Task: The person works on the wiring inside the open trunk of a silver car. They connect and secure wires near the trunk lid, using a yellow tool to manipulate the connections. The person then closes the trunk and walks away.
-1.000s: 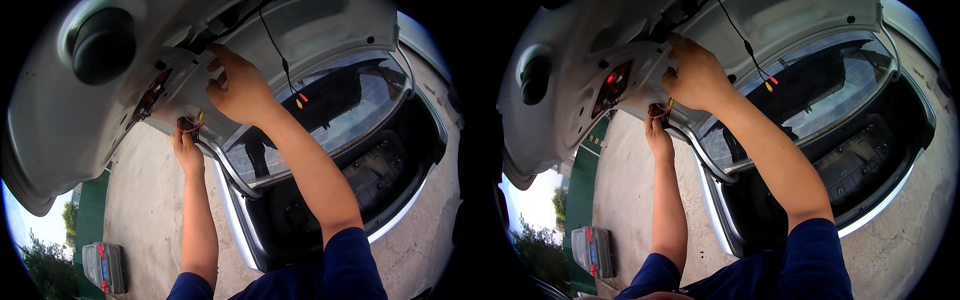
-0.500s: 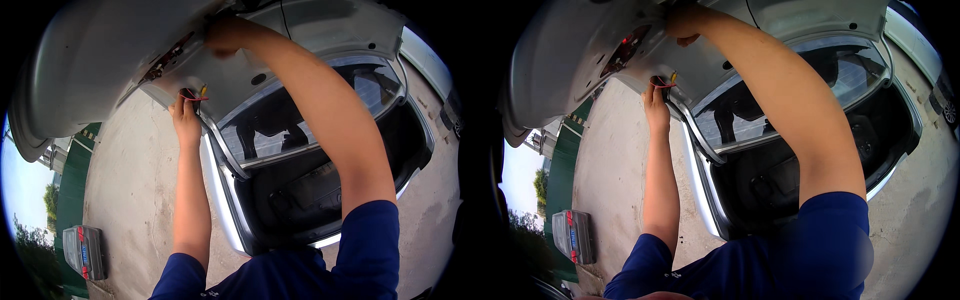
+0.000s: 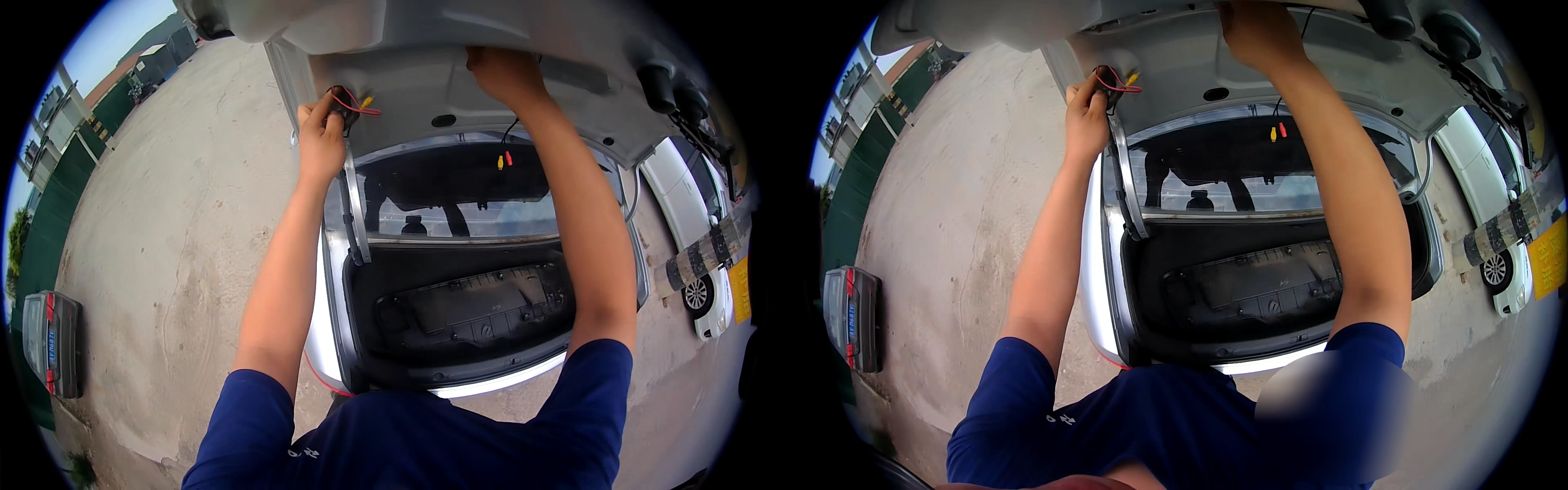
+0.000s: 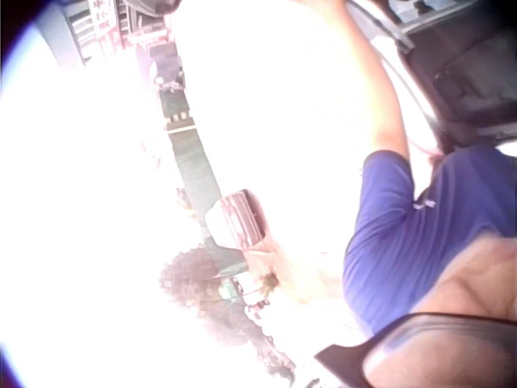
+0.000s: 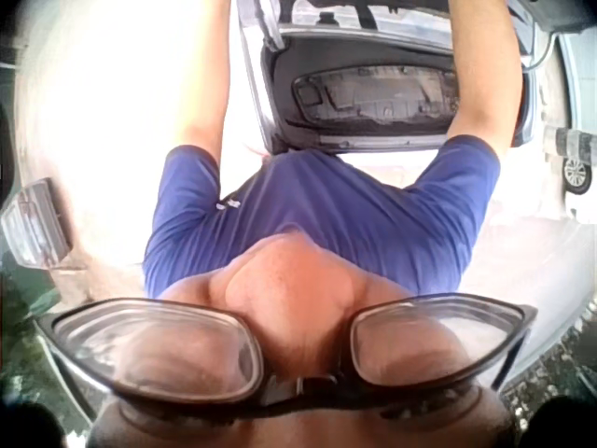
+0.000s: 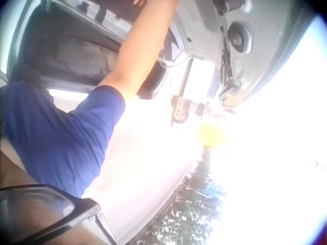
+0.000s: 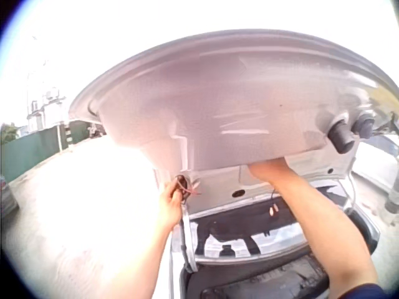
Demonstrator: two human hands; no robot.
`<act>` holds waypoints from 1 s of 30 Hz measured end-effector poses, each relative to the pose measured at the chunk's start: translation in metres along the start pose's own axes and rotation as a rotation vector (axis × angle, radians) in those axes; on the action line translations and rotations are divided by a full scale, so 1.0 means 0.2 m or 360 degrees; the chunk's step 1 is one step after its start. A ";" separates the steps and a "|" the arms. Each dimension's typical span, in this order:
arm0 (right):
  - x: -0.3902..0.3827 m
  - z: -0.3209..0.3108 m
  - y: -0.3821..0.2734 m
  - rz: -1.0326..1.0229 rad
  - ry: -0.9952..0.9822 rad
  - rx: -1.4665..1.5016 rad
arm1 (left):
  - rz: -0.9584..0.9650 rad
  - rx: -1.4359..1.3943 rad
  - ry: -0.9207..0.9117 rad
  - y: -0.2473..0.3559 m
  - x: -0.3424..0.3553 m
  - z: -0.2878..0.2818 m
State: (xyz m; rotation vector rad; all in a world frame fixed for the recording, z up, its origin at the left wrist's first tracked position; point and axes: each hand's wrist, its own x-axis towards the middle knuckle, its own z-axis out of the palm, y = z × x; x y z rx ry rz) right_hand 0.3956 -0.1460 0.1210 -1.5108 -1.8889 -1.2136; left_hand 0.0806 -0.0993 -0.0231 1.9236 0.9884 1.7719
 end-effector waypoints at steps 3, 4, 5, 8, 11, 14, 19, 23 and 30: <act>-0.02 0.02 -0.03 0.0273 0.0144 0.0257 | -0.0057 -0.0100 0.0035 0.01 0.00 0.00; -0.04 0.05 -0.02 0.0347 0.0242 0.0346 | -0.0060 -0.0082 0.0039 0.02 0.01 0.01; -0.07 0.07 -0.01 0.0260 0.0197 0.0221 | -0.0072 -0.0066 0.0034 0.02 0.00 0.00; -0.07 0.05 -0.01 0.0157 0.0162 0.0110 | -0.0102 -0.0043 0.0025 0.03 -0.01 0.00; -0.05 -0.10 -0.15 0.0422 0.0319 0.0503 | -0.0137 -0.0039 0.0003 0.02 0.00 -0.02; -0.07 -0.19 -0.23 0.0597 0.0388 0.0876 | -0.0203 -0.0077 0.0019 0.02 -0.01 -0.02; -0.08 -0.25 -0.23 0.0620 0.0095 0.1468 | -0.0407 -0.0218 0.0063 0.09 0.02 0.04; -0.04 -0.18 -0.14 0.0504 -0.0161 0.1665 | -0.0617 -0.0395 0.0068 0.13 0.03 0.02; 0.43 0.15 0.18 0.1285 -0.1097 0.2234 | -0.0719 -0.0590 0.0158 0.17 0.04 0.11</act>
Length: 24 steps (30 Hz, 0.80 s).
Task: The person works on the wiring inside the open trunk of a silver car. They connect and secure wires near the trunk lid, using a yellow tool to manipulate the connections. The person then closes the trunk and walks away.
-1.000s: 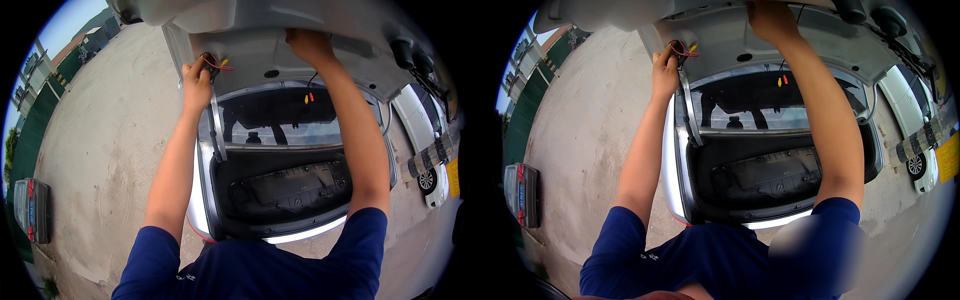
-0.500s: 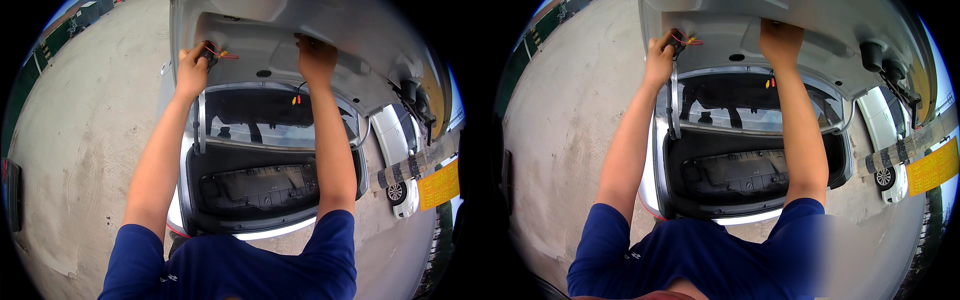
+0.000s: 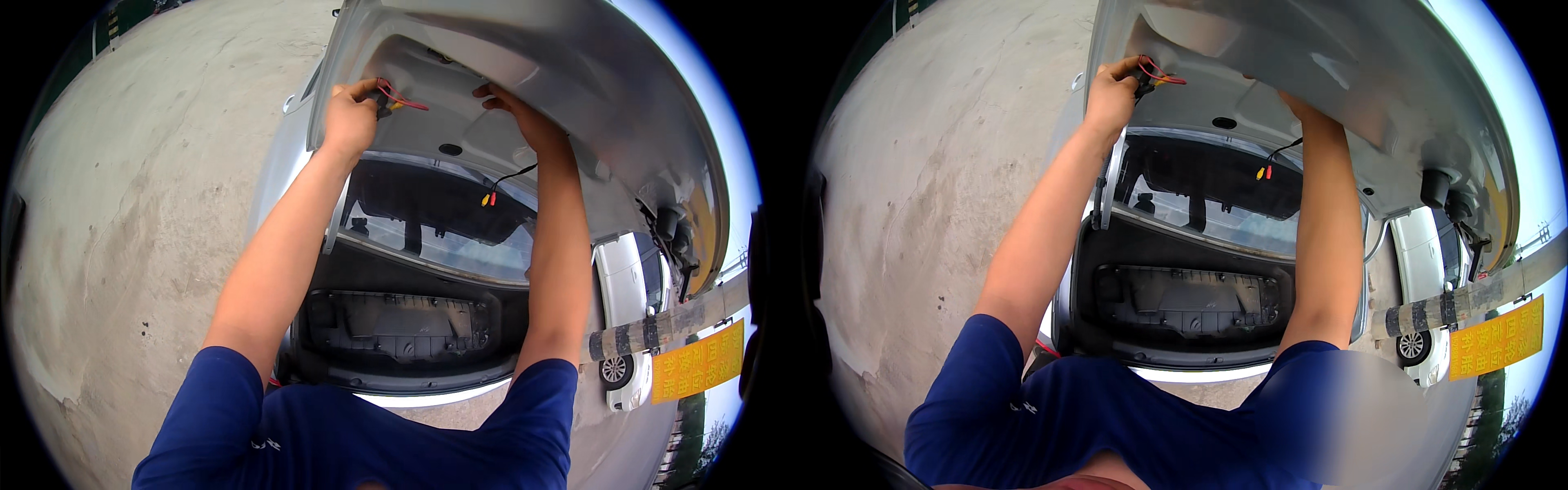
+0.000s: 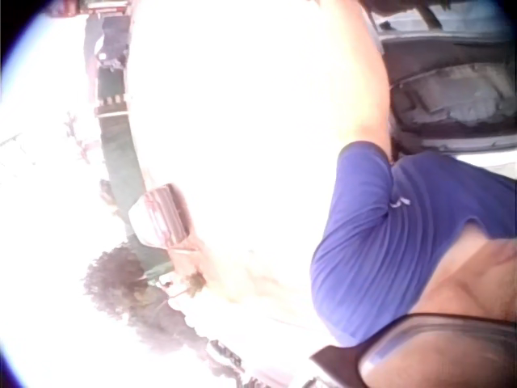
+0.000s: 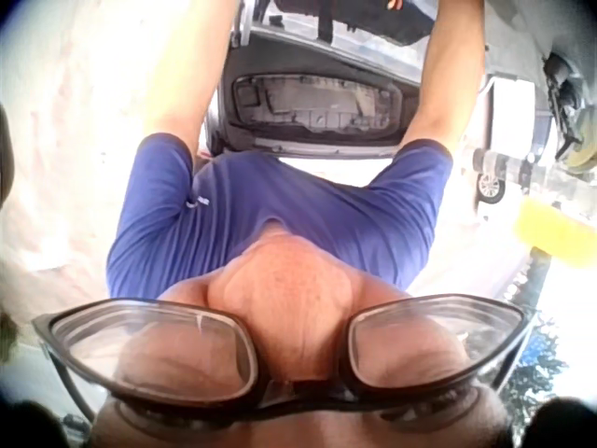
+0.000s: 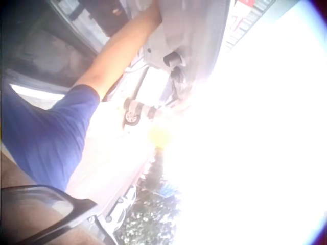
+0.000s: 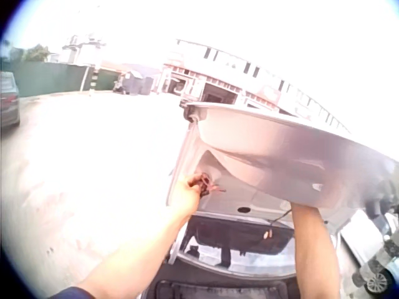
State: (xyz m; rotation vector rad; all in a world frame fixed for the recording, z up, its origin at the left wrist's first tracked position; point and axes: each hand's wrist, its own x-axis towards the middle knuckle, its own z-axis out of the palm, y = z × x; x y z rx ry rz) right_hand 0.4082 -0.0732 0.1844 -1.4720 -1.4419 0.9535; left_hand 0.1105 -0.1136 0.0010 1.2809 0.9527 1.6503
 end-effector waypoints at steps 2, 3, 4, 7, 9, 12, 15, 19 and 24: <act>0.12 -0.05 -0.08 0.0425 -0.0060 0.0050 | -0.0023 -0.0055 0.0027 0.00 -0.01 0.00; 0.12 -0.06 -0.09 0.0509 -0.0111 0.0035 | -0.0037 -0.0089 0.0039 0.01 -0.02 -0.01; 0.09 0.07 -0.12 0.0353 -0.0241 -0.0049 | -0.0033 -0.0100 0.0117 0.02 0.01 -0.08; -0.35 0.26 -0.16 -0.0445 -0.0396 -0.0438 | -0.0142 -0.0288 0.0172 0.07 0.00 -0.08; -0.39 0.28 -0.13 -0.0556 -0.0313 -0.0602 | -0.0108 -0.0157 0.0276 0.11 -0.02 -0.04; -0.30 0.16 -0.09 -0.0356 -0.0215 -0.0780 | -0.0061 -0.0233 0.0392 0.07 -0.01 0.04; -0.36 0.18 -0.09 -0.0414 -0.0301 -0.0662 | -0.0193 -0.0403 0.0396 0.05 0.00 0.06; -0.32 0.17 -0.06 -0.0402 -0.0486 -0.0431 | -0.0123 -0.0217 0.0417 -0.01 0.02 0.03; -0.27 0.12 -0.03 -0.0335 -0.0551 -0.0377 | -0.0121 -0.0122 0.0191 -0.04 0.04 -0.07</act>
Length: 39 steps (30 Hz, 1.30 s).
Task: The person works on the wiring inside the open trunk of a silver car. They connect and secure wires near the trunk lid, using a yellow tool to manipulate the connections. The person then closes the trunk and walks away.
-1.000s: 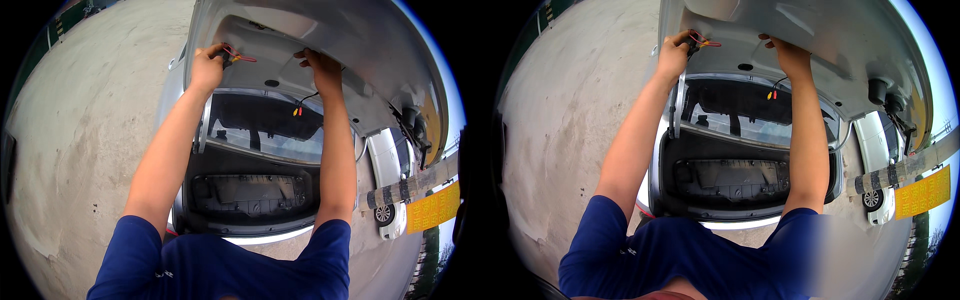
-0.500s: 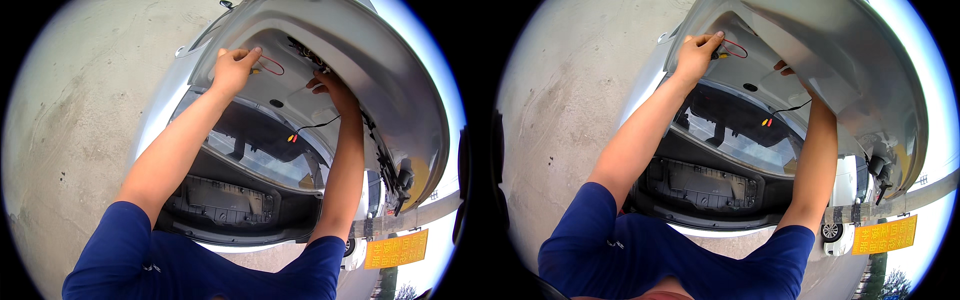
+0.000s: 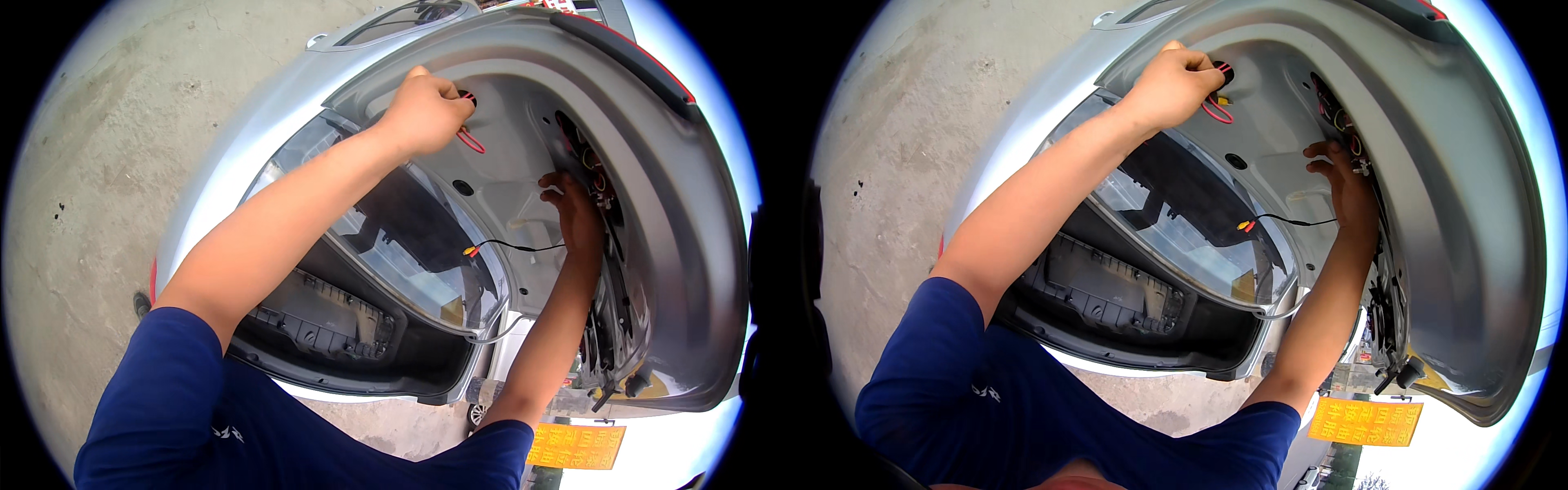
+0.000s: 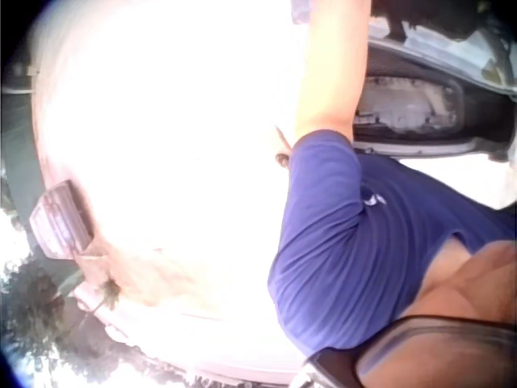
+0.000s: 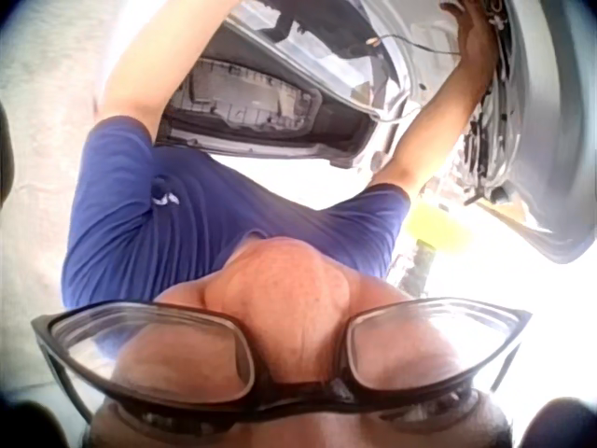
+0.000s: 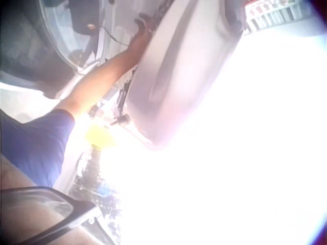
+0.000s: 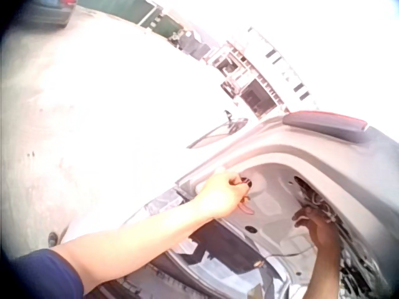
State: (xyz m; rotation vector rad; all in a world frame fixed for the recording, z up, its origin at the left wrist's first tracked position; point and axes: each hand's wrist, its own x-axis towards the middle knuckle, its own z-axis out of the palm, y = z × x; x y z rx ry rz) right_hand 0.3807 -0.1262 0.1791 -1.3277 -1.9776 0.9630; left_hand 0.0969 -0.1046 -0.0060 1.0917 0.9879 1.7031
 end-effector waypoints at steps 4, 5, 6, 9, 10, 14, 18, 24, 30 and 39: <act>-0.01 0.00 -0.01 0.0012 0.0099 -0.0059 | -0.0077 0.0089 -0.0304 0.08 0.03 -0.11; -0.01 0.00 -0.01 0.0022 0.0103 -0.0081 | -0.0098 0.0114 -0.0384 0.10 0.04 -0.14; -0.01 0.01 -0.01 0.0034 0.0108 -0.0102 | -0.0106 0.0105 -0.0414 0.10 0.04 -0.17; -0.01 0.01 0.01 0.0024 0.0168 -0.0065 | 0.0363 0.0461 -0.0184 0.02 0.08 -0.20; 0.02 0.02 -0.01 -0.0005 0.0177 -0.0037 | 0.0187 0.0474 -0.0300 0.09 0.09 -0.26; -0.01 0.05 -0.05 -0.0036 0.0120 -0.0033 | 0.0247 0.0529 -0.0263 0.11 0.11 -0.40; -0.03 0.03 -0.06 -0.0037 -0.0030 0.0012 | 0.0090 -0.0006 -0.0286 0.04 0.09 -0.44; -0.04 -0.03 -0.03 -0.0048 -0.0152 -0.0071 | 0.0223 -0.0952 -0.0277 -0.02 0.04 -0.28; -0.03 0.01 -0.05 0.0079 0.0041 -0.0248 | 0.0215 -0.1273 -0.0282 -0.13 0.00 -0.20; -0.05 -0.01 -0.07 0.0149 0.0056 -0.0232 | 0.0220 -0.0595 0.0024 -0.09 -0.08 -0.15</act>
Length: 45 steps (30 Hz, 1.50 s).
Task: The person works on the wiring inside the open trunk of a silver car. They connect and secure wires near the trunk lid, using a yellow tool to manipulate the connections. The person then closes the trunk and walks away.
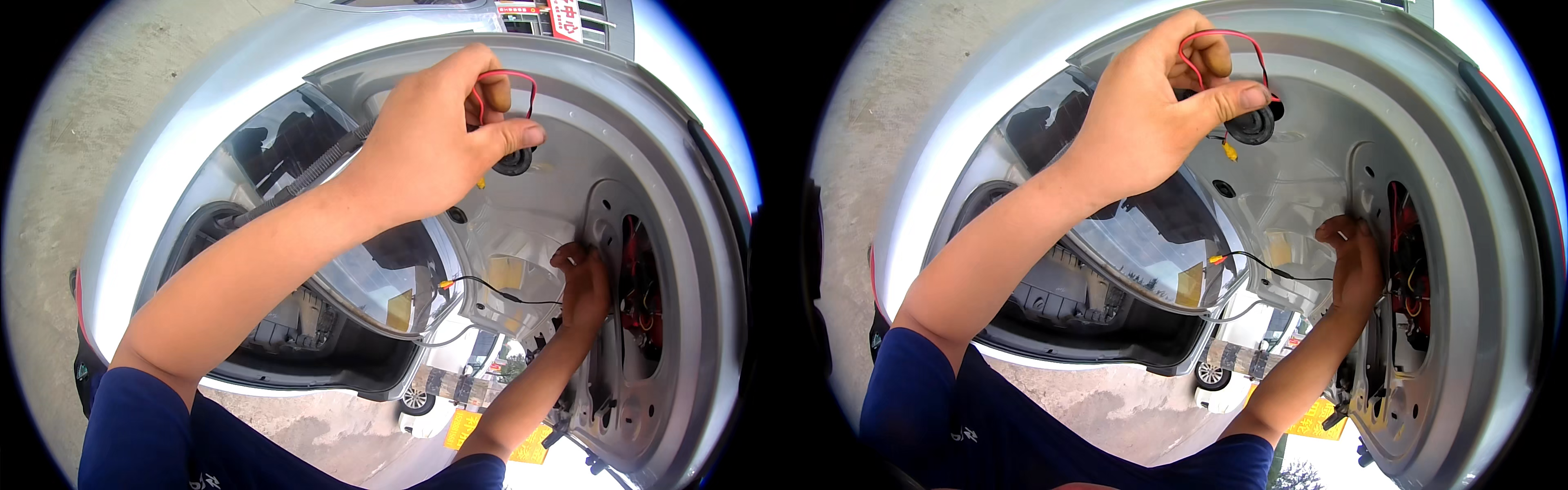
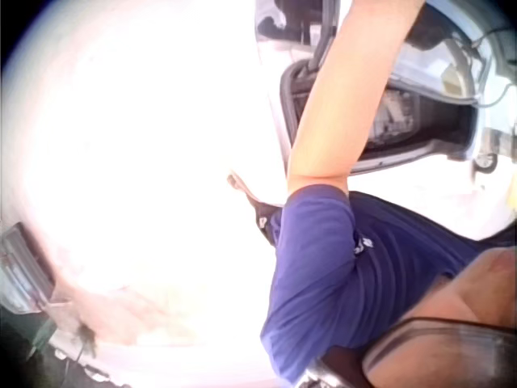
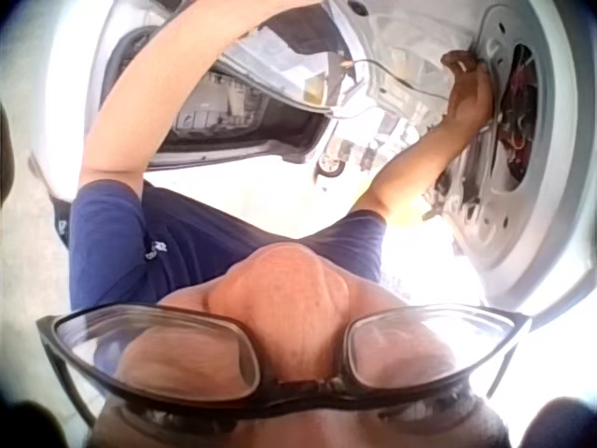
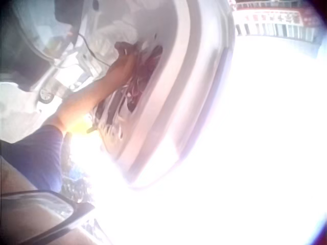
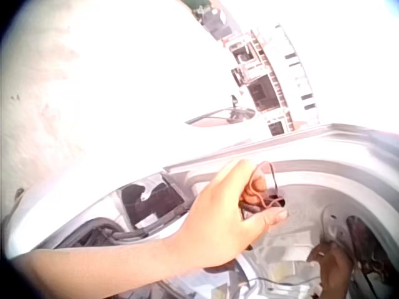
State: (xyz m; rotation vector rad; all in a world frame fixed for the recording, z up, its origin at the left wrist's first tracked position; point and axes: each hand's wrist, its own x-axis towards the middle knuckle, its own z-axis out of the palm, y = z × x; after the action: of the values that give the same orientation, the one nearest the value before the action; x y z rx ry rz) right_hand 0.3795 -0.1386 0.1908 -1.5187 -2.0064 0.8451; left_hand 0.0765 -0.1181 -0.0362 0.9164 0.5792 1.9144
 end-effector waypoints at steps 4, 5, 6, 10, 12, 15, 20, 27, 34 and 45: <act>0.01 0.03 -0.02 0.0010 0.0054 0.0001 | 0.0588 0.0644 0.0437 -0.14 -0.03 0.14; 0.01 0.03 -0.02 0.0016 0.0073 -0.0001 | 0.0562 0.0653 0.0463 -0.15 -0.04 0.17; 0.00 0.03 -0.02 0.0001 0.0064 0.0034 | 0.0534 0.0662 0.0489 -0.16 -0.04 0.19; 0.01 0.05 -0.04 -0.0023 0.0042 0.0088 | 0.0606 0.0734 0.0595 -0.22 -0.03 0.24; 0.02 0.05 -0.04 -0.0006 0.0041 0.0086 | 0.0665 0.0721 0.0676 -0.26 -0.05 0.26; 0.00 0.02 -0.04 -0.0020 0.0065 0.0115 | 0.0772 0.0702 0.0790 -0.31 -0.09 0.30; 0.00 0.04 -0.04 -0.0056 0.0022 0.0076 | 0.0865 0.0677 0.0920 -0.39 -0.10 0.33; -0.02 0.05 -0.04 -0.0079 0.0090 0.0067 | 0.0957 0.0776 0.0966 -0.46 -0.09 0.36; -0.01 0.10 -0.04 -0.0062 0.0142 0.0120 | 0.0967 0.0693 0.0892 -0.49 -0.11 0.35; -0.08 0.09 -0.02 -0.0094 0.0481 0.0184 | 0.1031 0.0562 0.0849 -0.59 -0.14 0.37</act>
State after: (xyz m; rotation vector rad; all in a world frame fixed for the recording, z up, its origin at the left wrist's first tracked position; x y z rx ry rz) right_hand 0.3689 -0.1576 0.1818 -1.4205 -1.7441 0.6522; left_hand 0.2052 -0.0838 -0.0832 0.8711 1.0523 2.7378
